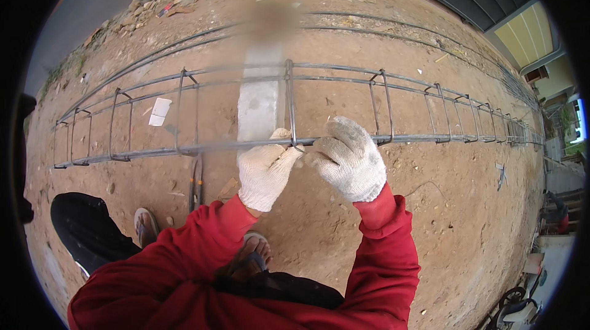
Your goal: The person assembles a rebar cage by tying intersecting steel bars with wire. They use pliers to twist and secure the wire at each joint, moving along the structure to complete multiple connections.
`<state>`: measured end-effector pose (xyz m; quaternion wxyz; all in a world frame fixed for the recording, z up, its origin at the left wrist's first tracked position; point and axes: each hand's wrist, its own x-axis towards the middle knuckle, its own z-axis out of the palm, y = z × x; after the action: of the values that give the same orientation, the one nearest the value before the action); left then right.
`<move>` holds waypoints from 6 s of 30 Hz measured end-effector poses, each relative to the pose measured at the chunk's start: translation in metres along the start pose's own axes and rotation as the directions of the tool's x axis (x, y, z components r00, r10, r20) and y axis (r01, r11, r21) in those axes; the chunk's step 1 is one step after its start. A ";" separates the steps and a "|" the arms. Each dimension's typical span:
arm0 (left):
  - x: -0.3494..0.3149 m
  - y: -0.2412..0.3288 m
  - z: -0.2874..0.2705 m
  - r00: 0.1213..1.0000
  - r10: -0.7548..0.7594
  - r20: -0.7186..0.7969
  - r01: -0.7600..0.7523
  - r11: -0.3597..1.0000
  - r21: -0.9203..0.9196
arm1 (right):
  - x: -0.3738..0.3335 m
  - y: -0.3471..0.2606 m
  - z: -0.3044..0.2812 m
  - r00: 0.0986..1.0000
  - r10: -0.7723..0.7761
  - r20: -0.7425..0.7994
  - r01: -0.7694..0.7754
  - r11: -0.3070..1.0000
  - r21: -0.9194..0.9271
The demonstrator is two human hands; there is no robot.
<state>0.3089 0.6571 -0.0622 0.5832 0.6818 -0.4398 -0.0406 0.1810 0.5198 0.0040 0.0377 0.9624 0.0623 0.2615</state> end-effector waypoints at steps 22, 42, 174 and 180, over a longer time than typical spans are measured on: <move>-0.001 0.007 0.005 0.932 -0.357 0.056 0.358 0.889 -0.286 | 0.013 0.002 -0.020 0.891 0.387 0.238 -0.413 0.908 0.069; -0.003 0.003 -0.001 0.993 -0.112 0.037 0.115 0.991 -0.071 | 0.036 0.077 -0.003 0.604 0.221 0.766 -0.719 0.566 0.403; 0.087 0.051 -0.087 0.798 0.281 0.534 -0.455 0.862 0.226 | -0.031 -0.120 0.016 0.779 0.613 -0.135 -0.470 0.712 0.522; -0.086 -0.039 -0.144 0.785 -0.611 0.104 0.566 0.775 0.283 | -0.045 -0.150 0.046 0.342 0.937 -0.068 -0.800 0.328 0.502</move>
<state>0.3603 0.8193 -0.0883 0.4107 0.8425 -0.2587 -0.2338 0.1511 0.6600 -0.0732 -0.3111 0.7610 -0.4182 0.3864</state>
